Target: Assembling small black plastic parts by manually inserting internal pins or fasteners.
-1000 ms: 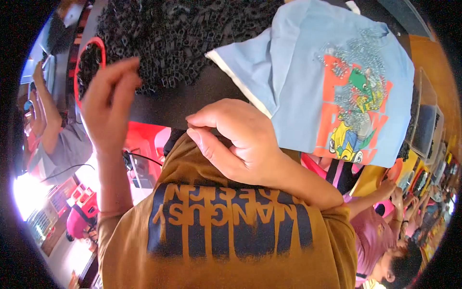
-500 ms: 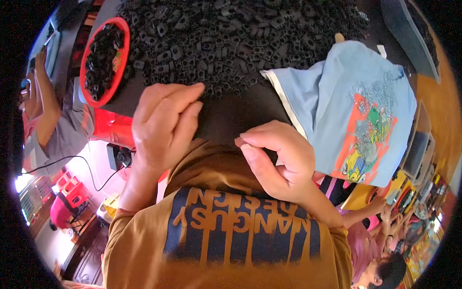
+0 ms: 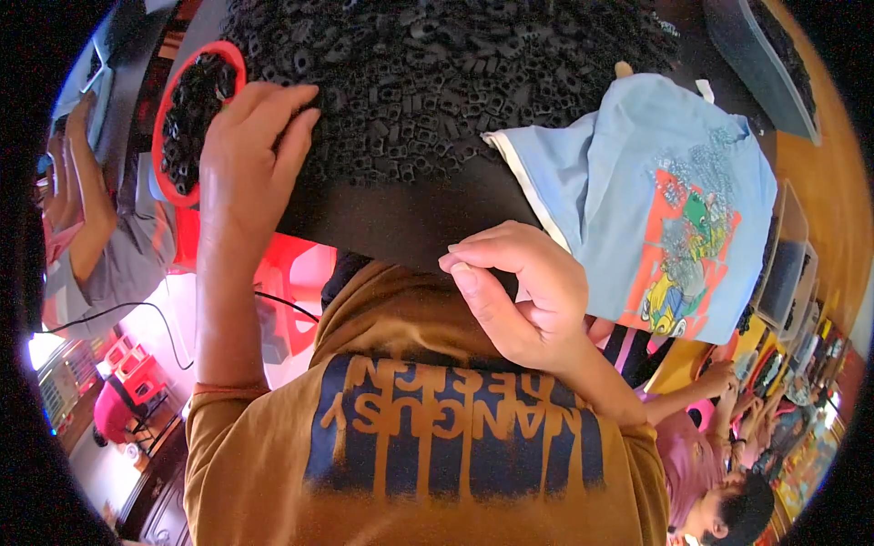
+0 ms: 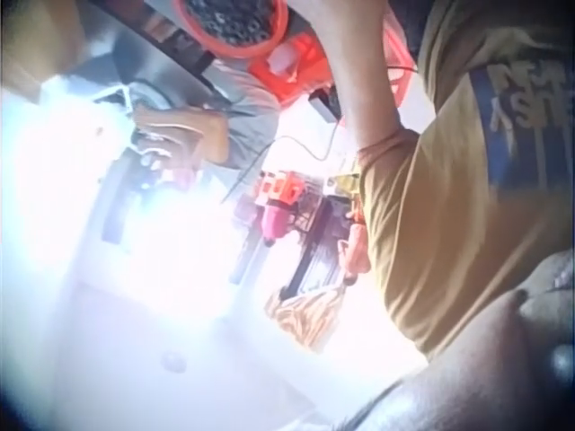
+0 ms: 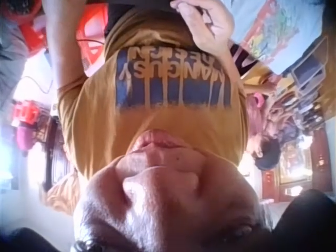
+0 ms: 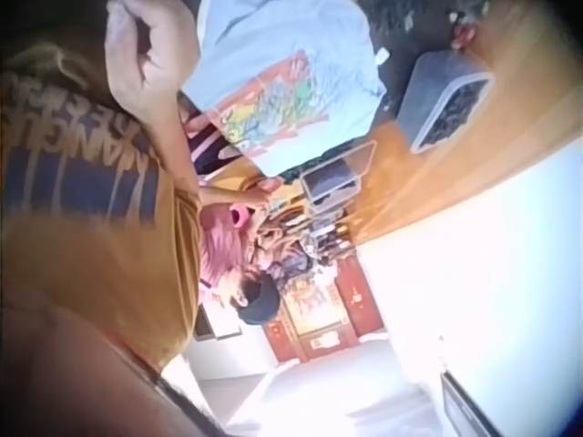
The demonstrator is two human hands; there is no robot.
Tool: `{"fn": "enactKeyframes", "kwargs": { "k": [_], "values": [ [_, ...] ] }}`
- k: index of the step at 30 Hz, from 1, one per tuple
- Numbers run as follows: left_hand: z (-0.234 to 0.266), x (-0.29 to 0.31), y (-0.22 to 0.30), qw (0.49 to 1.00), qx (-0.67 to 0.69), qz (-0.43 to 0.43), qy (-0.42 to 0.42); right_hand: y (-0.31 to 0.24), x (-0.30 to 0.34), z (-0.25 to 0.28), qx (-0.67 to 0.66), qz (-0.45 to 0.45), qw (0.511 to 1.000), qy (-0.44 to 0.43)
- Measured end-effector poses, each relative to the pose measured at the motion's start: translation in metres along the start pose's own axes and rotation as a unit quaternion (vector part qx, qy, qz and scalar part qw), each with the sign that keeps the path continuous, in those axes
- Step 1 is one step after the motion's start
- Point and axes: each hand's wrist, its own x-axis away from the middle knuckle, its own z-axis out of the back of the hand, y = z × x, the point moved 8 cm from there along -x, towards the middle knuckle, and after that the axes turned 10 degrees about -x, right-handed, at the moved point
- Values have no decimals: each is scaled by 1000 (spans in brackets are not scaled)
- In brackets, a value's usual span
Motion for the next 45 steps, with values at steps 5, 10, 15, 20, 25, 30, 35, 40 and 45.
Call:
{"fn": "enactKeyframes", "kwargs": {
  "k": [5, 10, 15, 20, 25, 30, 35, 40, 45],
  "values": [
    [-3, -12, 8, 996, -65, -53, -41, -1, 1, 1, 3, 3, 1000, 8],
    [-12, -19, 2, 992, -83, -31, -86, -1, 2, 2, -11, 9, 1000, 20],
    [-11, -23, -2, 997, -15, 34, -73, -1, 2, 3, -15, 13, 1000, 19],
    [0, -1, 3, 962, 184, 189, -76, -2, 0, 3, -17, 11, 1000, 19],
    [1, 26, 63, 895, 428, 80, -96, -2, 0, 6, -34, 17, 999, 30],
    [-6, 33, 93, 877, 470, 24, -98, -4, -1, 9, -52, 34, 998, 26],
    [-4, 35, 97, 902, 422, -2, -90, -6, -2, 11, -30, 63, 997, 23],
    [-3, 35, 81, 945, 321, 12, -56, -3, 3, 6, -45, 7, 998, -48],
    [-12, 33, 89, 991, 113, -57, -45, -3, 4, 7, -27, 13, 998, -54]
  ]
}}
